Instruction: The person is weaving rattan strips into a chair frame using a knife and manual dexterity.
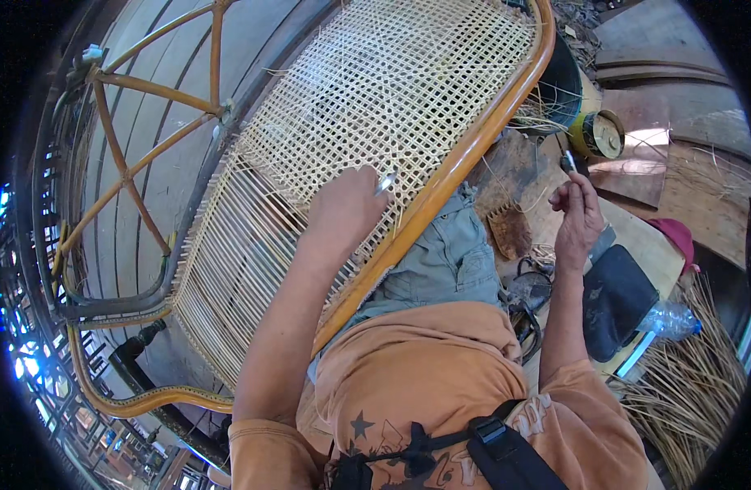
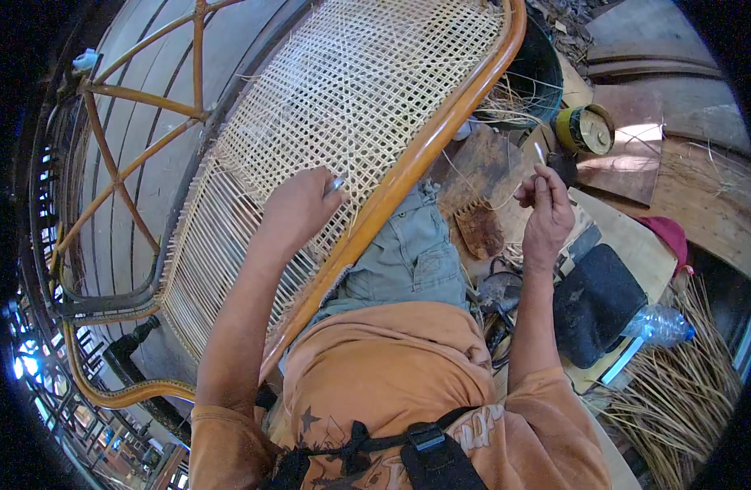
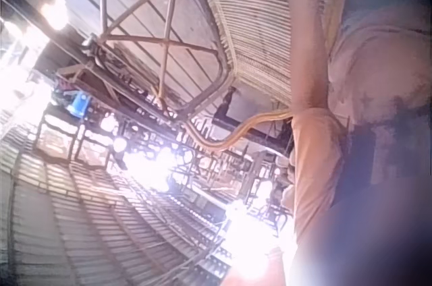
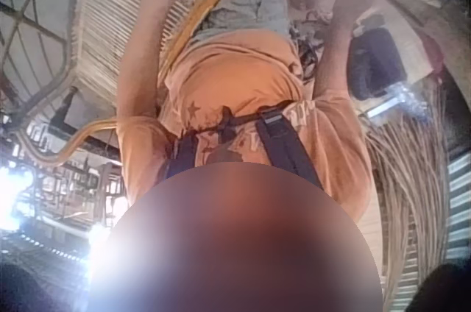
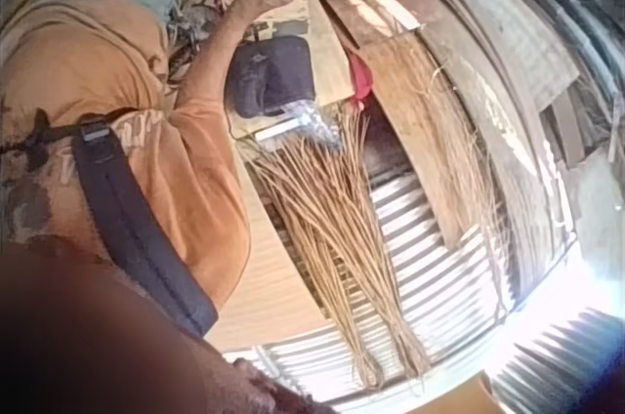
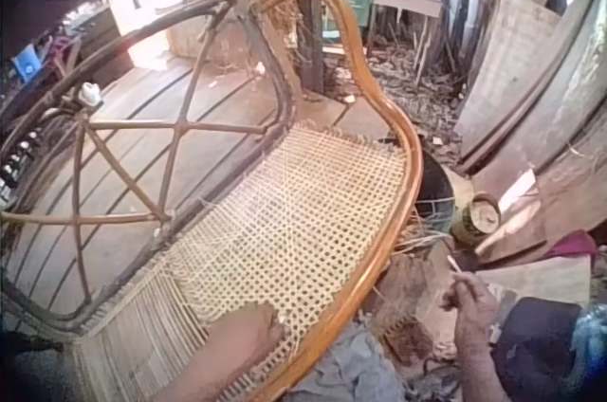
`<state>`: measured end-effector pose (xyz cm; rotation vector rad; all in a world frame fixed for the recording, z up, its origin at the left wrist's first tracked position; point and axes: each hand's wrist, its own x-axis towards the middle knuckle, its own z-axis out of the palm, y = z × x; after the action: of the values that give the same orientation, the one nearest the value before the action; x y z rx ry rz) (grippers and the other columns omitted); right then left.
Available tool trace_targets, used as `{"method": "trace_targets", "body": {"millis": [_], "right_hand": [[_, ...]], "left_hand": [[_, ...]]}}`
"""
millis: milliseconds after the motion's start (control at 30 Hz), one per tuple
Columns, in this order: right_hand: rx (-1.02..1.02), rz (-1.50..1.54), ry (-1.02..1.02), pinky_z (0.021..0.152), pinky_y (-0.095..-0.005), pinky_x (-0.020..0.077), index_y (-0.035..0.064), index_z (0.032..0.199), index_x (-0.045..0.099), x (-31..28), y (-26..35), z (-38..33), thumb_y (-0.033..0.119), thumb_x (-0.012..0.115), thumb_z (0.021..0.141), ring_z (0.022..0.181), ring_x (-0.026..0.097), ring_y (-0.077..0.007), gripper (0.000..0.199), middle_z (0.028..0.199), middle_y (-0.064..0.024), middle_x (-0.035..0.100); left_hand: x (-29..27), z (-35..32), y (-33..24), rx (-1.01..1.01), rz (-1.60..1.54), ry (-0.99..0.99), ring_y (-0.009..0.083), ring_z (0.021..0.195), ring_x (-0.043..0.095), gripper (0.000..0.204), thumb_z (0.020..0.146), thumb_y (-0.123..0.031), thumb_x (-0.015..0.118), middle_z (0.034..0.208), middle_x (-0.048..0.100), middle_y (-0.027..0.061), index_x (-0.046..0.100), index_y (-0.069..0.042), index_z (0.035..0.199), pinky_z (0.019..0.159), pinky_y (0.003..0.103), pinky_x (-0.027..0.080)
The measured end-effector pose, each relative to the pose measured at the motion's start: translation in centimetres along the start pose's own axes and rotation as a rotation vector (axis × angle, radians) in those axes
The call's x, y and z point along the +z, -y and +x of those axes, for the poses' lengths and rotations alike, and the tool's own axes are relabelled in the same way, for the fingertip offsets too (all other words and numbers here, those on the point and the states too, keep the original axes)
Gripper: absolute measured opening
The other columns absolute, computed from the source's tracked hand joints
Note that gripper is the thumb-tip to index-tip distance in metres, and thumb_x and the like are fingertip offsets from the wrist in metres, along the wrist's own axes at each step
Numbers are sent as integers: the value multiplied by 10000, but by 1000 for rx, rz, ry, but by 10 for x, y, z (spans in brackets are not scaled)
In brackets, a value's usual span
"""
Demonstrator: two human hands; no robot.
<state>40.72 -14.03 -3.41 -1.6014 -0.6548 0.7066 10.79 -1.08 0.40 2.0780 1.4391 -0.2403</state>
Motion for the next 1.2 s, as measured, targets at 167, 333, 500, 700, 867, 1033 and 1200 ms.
{"method": "trace_targets", "body": {"millis": [167, 333, 500, 700, 867, 1033, 1200], "right_hand": [[-643, -561, 287, 797, -325, 461, 48, 1024, 607, 69, 42, -19, 45, 658, 794, 896, 581, -233, 236, 946, -88, 610], [-682, -728, 704, 745, -389, 444, 59, 968, 594, 129, 26, 2, 157, 698, 743, 819, 559, -313, 267, 878, -108, 585], [-596, -846, 779, 759, -406, 442, 70, 972, 582, 141, 23, 1, 251, 731, 712, 871, 563, -304, 351, 887, -106, 600], [-626, -947, 690, 777, -407, 430, 70, 991, 575, 145, 25, -9, 272, 744, 695, 888, 562, -283, 396, 905, -92, 593], [-641, -937, 673, 782, -405, 427, 69, 990, 575, 147, 20, -11, 277, 749, 688, 902, 563, -278, 406, 913, -86, 595], [-453, -833, 752, 781, -406, 431, 64, 998, 563, 142, 22, 0, 262, 749, 692, 902, 564, -286, 409, 925, -94, 595], [-664, -930, 686, 754, -404, 454, 37, 980, 561, 145, 26, -10, 257, 745, 701, 881, 578, -309, 400, 938, -115, 597]], "left_hand": [[3, -6, 6, -62, -48, 52, 366, 770, 626, 348, 851, -351, 576, 765, 621, 215, 605, -4, 862, 706, 473, 477], [1, 4, 21, -56, -137, 133, 366, 754, 623, 406, 839, -411, 567, 757, 628, 205, 619, -9, 831, 702, 462, 474], [7, 11, 38, -36, -253, 195, 363, 760, 621, 421, 820, -437, 569, 768, 631, 204, 630, -20, 842, 711, 446, 474], [11, 15, 43, 70, -267, 194, 345, 684, 585, 430, 845, -412, 564, 692, 584, 197, 599, 16, 828, 650, 433, 441], [19, 21, 54, 145, -277, 197, 345, 666, 573, 405, 840, -381, 563, 688, 578, 200, 590, 22, 816, 648, 434, 437], [19, 20, 52, 152, -286, 189, 336, 652, 565, 391, 830, -362, 566, 684, 573, 201, 581, 28, 802, 648, 431, 438], [14, 21, 51, 160, -283, 183, 320, 629, 565, 398, 825, -367, 569, 667, 571, 196, 582, 30, 799, 629, 423, 441]]}}
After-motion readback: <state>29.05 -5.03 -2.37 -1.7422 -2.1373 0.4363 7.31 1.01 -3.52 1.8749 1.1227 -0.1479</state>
